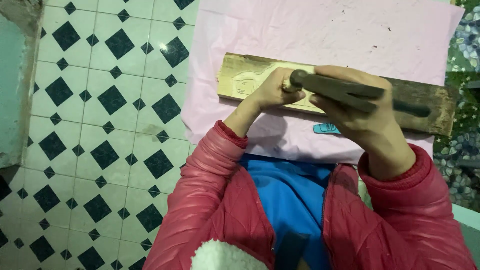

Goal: Carving a turtle design into a wooden board using a hammer and carving tools

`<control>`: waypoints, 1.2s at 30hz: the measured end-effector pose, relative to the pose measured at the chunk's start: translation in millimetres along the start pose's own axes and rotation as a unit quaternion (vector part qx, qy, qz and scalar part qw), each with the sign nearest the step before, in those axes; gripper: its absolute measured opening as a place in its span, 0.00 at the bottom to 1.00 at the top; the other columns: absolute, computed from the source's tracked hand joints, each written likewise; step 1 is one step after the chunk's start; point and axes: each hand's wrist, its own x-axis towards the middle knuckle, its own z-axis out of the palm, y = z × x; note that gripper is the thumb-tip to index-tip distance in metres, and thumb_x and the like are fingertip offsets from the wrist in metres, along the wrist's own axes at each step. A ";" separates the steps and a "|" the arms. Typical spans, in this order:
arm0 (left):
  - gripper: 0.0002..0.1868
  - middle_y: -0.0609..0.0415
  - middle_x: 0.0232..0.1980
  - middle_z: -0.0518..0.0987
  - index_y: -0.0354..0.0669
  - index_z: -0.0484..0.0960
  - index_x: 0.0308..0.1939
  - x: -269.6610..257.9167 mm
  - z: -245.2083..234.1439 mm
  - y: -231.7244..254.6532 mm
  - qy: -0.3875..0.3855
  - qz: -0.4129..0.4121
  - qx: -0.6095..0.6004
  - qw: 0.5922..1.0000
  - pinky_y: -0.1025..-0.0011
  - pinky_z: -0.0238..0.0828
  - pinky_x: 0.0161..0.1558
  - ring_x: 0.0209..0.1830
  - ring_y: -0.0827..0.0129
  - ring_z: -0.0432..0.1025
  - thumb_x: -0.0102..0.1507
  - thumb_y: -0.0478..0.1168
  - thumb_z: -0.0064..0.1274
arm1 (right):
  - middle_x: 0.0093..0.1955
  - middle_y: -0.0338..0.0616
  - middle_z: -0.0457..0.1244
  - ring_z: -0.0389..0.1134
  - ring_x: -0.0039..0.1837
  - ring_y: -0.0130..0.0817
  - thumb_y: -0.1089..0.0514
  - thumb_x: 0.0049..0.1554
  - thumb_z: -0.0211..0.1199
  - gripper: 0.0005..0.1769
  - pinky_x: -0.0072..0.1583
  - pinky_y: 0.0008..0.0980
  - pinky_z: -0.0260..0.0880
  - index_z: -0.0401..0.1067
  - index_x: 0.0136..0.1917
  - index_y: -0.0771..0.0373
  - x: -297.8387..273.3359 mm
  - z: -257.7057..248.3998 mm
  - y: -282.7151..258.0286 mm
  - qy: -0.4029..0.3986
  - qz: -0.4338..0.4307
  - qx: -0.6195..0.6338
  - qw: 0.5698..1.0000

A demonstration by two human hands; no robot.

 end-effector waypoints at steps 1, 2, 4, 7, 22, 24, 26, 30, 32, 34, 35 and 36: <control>0.10 0.69 0.27 0.62 0.52 0.70 0.28 0.7 0.9 -4.0 0.000 0.000 0.001 1.000 0.75 0.49 0.30 0.27 0.79 0.54 0.59 0.38 0.57 | 0.60 0.61 0.69 0.73 0.58 0.48 0.65 0.61 0.74 0.23 0.60 0.38 0.76 0.71 0.66 0.76 3.4 -1.5 -3.8 0.001 0.000 0.001 1.000; 0.11 0.68 0.27 0.64 0.51 0.70 0.28 1.7 1.8 -8.2 -0.002 0.006 0.000 1.000 0.76 0.50 0.29 0.26 0.79 0.56 0.59 0.41 0.58 | 0.59 0.64 0.69 0.74 0.57 0.51 0.64 0.62 0.73 0.23 0.58 0.40 0.78 0.71 0.65 0.79 6.8 -3.3 -7.3 -0.015 -0.046 -0.044 0.998; 0.13 0.67 0.26 0.66 0.51 0.70 0.27 3.5 2.5 -12.3 -0.004 0.010 -0.002 1.000 0.76 0.51 0.28 0.26 0.79 0.58 0.60 0.44 0.59 | 0.59 0.67 0.69 0.75 0.57 0.55 0.64 0.63 0.72 0.23 0.57 0.42 0.79 0.71 0.65 0.83 6.3 -5.6 -9.7 -0.031 -0.089 -0.086 0.992; 0.14 0.69 0.27 0.60 0.53 0.67 0.26 6.0 6.7 -16.7 0.009 0.019 0.016 1.000 0.75 0.48 0.29 0.27 0.80 0.54 0.60 0.37 0.58 | 0.62 0.63 0.68 0.73 0.61 0.48 0.66 0.62 0.74 0.23 0.64 0.38 0.75 0.71 0.66 0.77 -2.5 -7.1 -6.0 0.030 0.017 0.015 0.999; 0.22 0.60 0.45 0.65 0.52 0.66 0.58 30.2 34.1 -23.5 0.139 0.041 0.044 0.988 0.72 0.60 0.45 0.41 0.70 0.62 0.72 0.61 0.44 | 0.61 0.61 0.69 0.72 0.61 0.47 0.57 0.69 0.63 0.21 0.62 0.38 0.72 0.73 0.64 0.80 -28.8 -42.4 15.8 -0.001 0.051 -0.024 0.998; 0.17 0.64 0.35 0.61 0.56 0.67 0.52 36.2 36.9 -21.5 0.177 0.047 0.002 0.983 0.74 0.56 0.38 0.33 0.74 0.57 0.69 0.58 0.51 | 0.61 0.58 0.69 0.71 0.61 0.46 0.56 0.69 0.65 0.20 0.61 0.38 0.70 0.74 0.65 0.76 -30.6 -45.5 19.7 -0.006 0.066 -0.028 0.997; 0.17 0.64 0.38 0.65 0.56 0.67 0.54 41.0 37.0 -36.2 0.183 0.054 -0.013 0.982 0.76 0.56 0.43 0.37 0.75 0.58 0.69 0.54 0.53 | 0.61 0.57 0.69 0.71 0.60 0.44 0.57 0.68 0.66 0.20 0.60 0.36 0.71 0.73 0.66 0.76 -29.2 -48.9 21.8 -0.004 0.073 -0.013 0.997; 0.19 0.60 0.63 0.72 0.48 0.67 0.62 53.3 32.9 -81.1 0.198 0.131 -0.112 0.965 0.79 0.53 0.71 0.66 0.78 0.64 0.71 0.37 0.57 | 0.62 0.58 0.69 0.70 0.62 0.42 0.61 0.68 0.69 0.17 0.63 0.35 0.67 0.74 0.65 0.76 -27.4 -55.1 28.9 0.006 0.081 -0.001 0.997; 0.19 0.60 0.57 0.72 0.52 0.68 0.61 48.4 35.3 -57.0 0.216 0.089 -0.067 0.970 0.76 0.59 0.62 0.56 0.76 0.65 0.70 0.44 0.57 | 0.60 0.58 0.69 0.70 0.59 0.42 0.60 0.68 0.68 0.19 0.60 0.35 0.69 0.73 0.66 0.77 -23.7 -58.9 28.6 0.005 0.074 0.000 0.997; 0.20 0.60 0.50 0.73 0.56 0.68 0.60 47.2 38.8 -47.8 0.235 0.049 -0.020 0.971 0.73 0.65 0.52 0.46 0.73 0.65 0.69 0.50 0.58 | 0.59 0.58 0.70 0.71 0.56 0.42 0.58 0.69 0.68 0.20 0.56 0.34 0.70 0.73 0.67 0.77 -18.1 -60.5 31.8 0.003 0.065 0.000 0.998; 0.22 0.58 0.52 0.77 0.61 0.66 0.61 48.3 41.3 -50.5 0.246 0.024 -0.012 0.969 0.63 0.71 0.53 0.49 0.66 0.69 0.68 0.53 0.57 | 0.60 0.59 0.69 0.71 0.59 0.44 0.57 0.69 0.67 0.21 0.59 0.37 0.70 0.73 0.66 0.77 -14.6 -60.4 35.0 -0.001 0.055 -0.001 0.998; 0.23 0.56 0.54 0.82 0.67 0.64 0.61 49.2 43.7 -53.1 0.256 -0.001 -0.004 0.967 0.54 0.76 0.54 0.52 0.60 0.72 0.67 0.56 0.56 | 0.61 0.59 0.69 0.71 0.62 0.47 0.55 0.69 0.66 0.21 0.62 0.39 0.71 0.74 0.65 0.77 -10.9 -60.1 38.0 -0.006 0.045 -0.002 0.999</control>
